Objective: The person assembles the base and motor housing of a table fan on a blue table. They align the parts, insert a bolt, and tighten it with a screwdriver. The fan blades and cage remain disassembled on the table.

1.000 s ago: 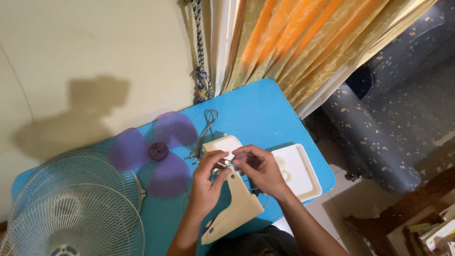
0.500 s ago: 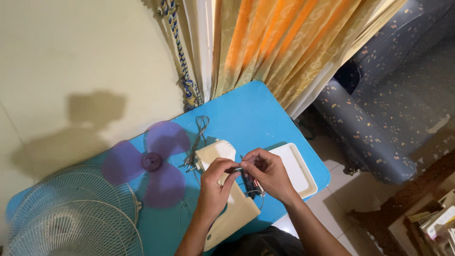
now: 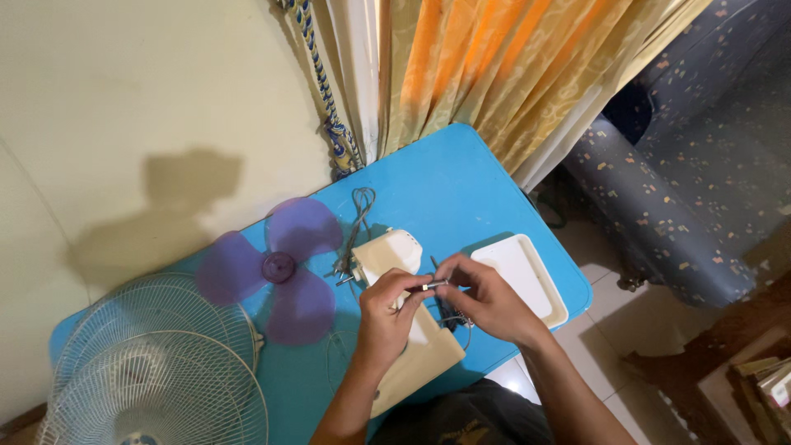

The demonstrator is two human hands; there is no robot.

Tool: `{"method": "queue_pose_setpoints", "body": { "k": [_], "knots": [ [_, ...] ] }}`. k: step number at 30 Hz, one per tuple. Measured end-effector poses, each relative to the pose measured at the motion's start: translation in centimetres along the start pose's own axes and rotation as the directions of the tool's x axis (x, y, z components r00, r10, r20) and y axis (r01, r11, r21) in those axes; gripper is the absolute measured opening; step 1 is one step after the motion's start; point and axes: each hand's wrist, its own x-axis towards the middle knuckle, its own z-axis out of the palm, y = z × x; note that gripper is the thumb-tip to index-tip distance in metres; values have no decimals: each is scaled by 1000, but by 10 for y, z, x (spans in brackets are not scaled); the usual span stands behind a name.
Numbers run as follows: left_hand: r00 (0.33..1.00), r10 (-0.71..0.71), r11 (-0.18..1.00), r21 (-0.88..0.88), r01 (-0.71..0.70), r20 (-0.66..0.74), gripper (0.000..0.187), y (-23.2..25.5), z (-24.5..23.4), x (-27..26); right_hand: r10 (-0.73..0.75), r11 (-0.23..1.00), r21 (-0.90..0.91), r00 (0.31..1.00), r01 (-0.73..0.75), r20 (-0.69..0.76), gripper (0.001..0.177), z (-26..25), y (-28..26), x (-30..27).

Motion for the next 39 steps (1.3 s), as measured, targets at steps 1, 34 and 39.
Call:
{"method": "queue_pose_setpoints", "body": {
  "k": [1, 34, 39],
  "knots": [
    [1000, -4, 1000, 3, 4, 0, 24, 0, -1, 0, 88, 996, 37, 996, -87, -30, 26, -2, -1, -1],
    [998, -39, 995, -87, 44, 58, 23, -2, -1, -18, 132, 973, 175, 985, -149, 107, 45, 6, 22, -7],
    [999, -32, 999, 24, 31, 18, 20, -4, 0, -19, 43, 998, 42, 998, -45, 34, 17, 3, 21, -13]
  ]
}}
